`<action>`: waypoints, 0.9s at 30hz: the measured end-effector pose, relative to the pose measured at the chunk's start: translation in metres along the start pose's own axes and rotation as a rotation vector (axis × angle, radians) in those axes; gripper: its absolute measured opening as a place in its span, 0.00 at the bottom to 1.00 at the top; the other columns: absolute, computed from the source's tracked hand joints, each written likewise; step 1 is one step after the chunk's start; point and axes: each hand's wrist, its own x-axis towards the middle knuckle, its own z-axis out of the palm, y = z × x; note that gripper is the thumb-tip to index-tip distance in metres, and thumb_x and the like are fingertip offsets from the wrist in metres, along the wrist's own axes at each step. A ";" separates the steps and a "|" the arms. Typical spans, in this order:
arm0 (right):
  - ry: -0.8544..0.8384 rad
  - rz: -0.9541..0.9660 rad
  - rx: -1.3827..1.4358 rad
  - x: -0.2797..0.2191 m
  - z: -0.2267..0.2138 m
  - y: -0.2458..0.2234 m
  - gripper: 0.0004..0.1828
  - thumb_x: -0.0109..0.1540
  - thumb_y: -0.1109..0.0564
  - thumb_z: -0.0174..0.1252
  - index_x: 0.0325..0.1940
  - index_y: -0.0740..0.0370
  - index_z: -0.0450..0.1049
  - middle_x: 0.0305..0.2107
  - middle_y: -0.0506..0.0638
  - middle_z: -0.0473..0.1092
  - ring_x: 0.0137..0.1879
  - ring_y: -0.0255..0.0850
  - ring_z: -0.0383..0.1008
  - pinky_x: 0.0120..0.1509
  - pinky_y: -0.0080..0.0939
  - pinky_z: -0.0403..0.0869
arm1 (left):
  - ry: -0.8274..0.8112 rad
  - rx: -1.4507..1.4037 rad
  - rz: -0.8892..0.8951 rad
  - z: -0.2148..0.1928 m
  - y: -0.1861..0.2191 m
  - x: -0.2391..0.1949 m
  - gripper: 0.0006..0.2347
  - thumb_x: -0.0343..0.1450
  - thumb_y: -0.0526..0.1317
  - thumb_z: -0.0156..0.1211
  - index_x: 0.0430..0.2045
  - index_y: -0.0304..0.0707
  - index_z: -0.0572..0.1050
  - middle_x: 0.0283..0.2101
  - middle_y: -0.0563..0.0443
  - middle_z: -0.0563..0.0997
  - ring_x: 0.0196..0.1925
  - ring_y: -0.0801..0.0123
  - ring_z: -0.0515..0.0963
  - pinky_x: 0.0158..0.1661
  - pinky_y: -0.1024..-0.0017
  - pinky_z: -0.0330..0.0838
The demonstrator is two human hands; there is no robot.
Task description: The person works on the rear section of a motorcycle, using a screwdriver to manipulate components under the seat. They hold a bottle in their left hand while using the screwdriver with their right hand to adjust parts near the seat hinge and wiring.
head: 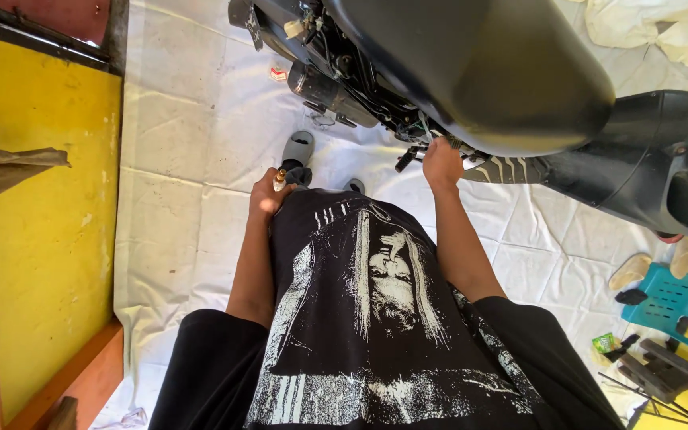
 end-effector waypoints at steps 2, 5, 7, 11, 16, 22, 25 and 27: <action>0.026 -0.001 -0.022 0.005 0.005 0.007 0.18 0.70 0.44 0.43 0.53 0.46 0.76 0.40 0.65 0.77 0.53 0.65 0.78 0.56 0.64 0.76 | -0.017 0.022 0.014 -0.003 0.002 0.001 0.21 0.66 0.58 0.68 0.47 0.55 0.70 0.47 0.32 0.79 0.57 0.37 0.76 0.55 0.51 0.72; 0.072 -0.008 -0.030 -0.012 0.007 0.012 0.18 0.70 0.43 0.43 0.53 0.47 0.75 0.39 0.66 0.76 0.50 0.67 0.78 0.55 0.64 0.76 | -0.030 0.051 0.027 -0.007 0.001 0.000 0.21 0.67 0.58 0.67 0.47 0.54 0.70 0.47 0.32 0.79 0.57 0.36 0.76 0.55 0.50 0.72; 0.104 -0.028 -0.017 -0.012 0.005 0.013 0.18 0.71 0.44 0.42 0.53 0.50 0.75 0.39 0.70 0.76 0.51 0.70 0.77 0.56 0.65 0.75 | -0.013 0.047 0.032 -0.006 0.004 0.008 0.21 0.67 0.58 0.66 0.47 0.54 0.70 0.48 0.32 0.79 0.57 0.37 0.76 0.56 0.51 0.72; 0.116 -0.020 -0.028 -0.003 0.013 0.005 0.17 0.70 0.43 0.44 0.52 0.48 0.75 0.37 0.66 0.76 0.49 0.68 0.78 0.54 0.64 0.76 | -0.038 0.052 -0.006 -0.008 -0.005 -0.002 0.22 0.67 0.59 0.66 0.48 0.55 0.69 0.49 0.33 0.79 0.58 0.37 0.75 0.57 0.51 0.71; 0.219 -0.024 0.000 -0.002 0.011 0.007 0.15 0.70 0.46 0.46 0.49 0.48 0.78 0.31 0.64 0.77 0.43 0.66 0.80 0.48 0.65 0.77 | -0.049 0.102 0.064 -0.014 0.006 -0.005 0.19 0.69 0.54 0.65 0.46 0.49 0.69 0.47 0.30 0.79 0.56 0.34 0.76 0.54 0.48 0.72; 0.192 0.013 -0.055 0.004 0.011 0.006 0.17 0.71 0.42 0.43 0.48 0.46 0.76 0.33 0.61 0.78 0.46 0.64 0.80 0.51 0.64 0.76 | -0.062 0.143 0.098 -0.014 -0.001 0.007 0.19 0.69 0.55 0.64 0.45 0.47 0.69 0.47 0.31 0.79 0.56 0.36 0.76 0.55 0.49 0.72; 0.184 0.022 -0.083 0.017 0.012 0.001 0.18 0.69 0.38 0.43 0.47 0.46 0.75 0.33 0.61 0.77 0.46 0.65 0.80 0.52 0.64 0.76 | -0.067 0.185 0.103 -0.015 -0.003 0.013 0.18 0.68 0.54 0.65 0.45 0.48 0.69 0.46 0.33 0.80 0.55 0.36 0.77 0.53 0.48 0.73; 0.206 0.031 0.014 0.011 0.009 0.002 0.17 0.69 0.42 0.46 0.47 0.48 0.78 0.33 0.64 0.77 0.45 0.68 0.79 0.50 0.63 0.77 | -0.101 0.219 0.092 -0.017 0.003 0.015 0.18 0.69 0.54 0.63 0.46 0.48 0.69 0.48 0.33 0.80 0.56 0.36 0.77 0.55 0.48 0.72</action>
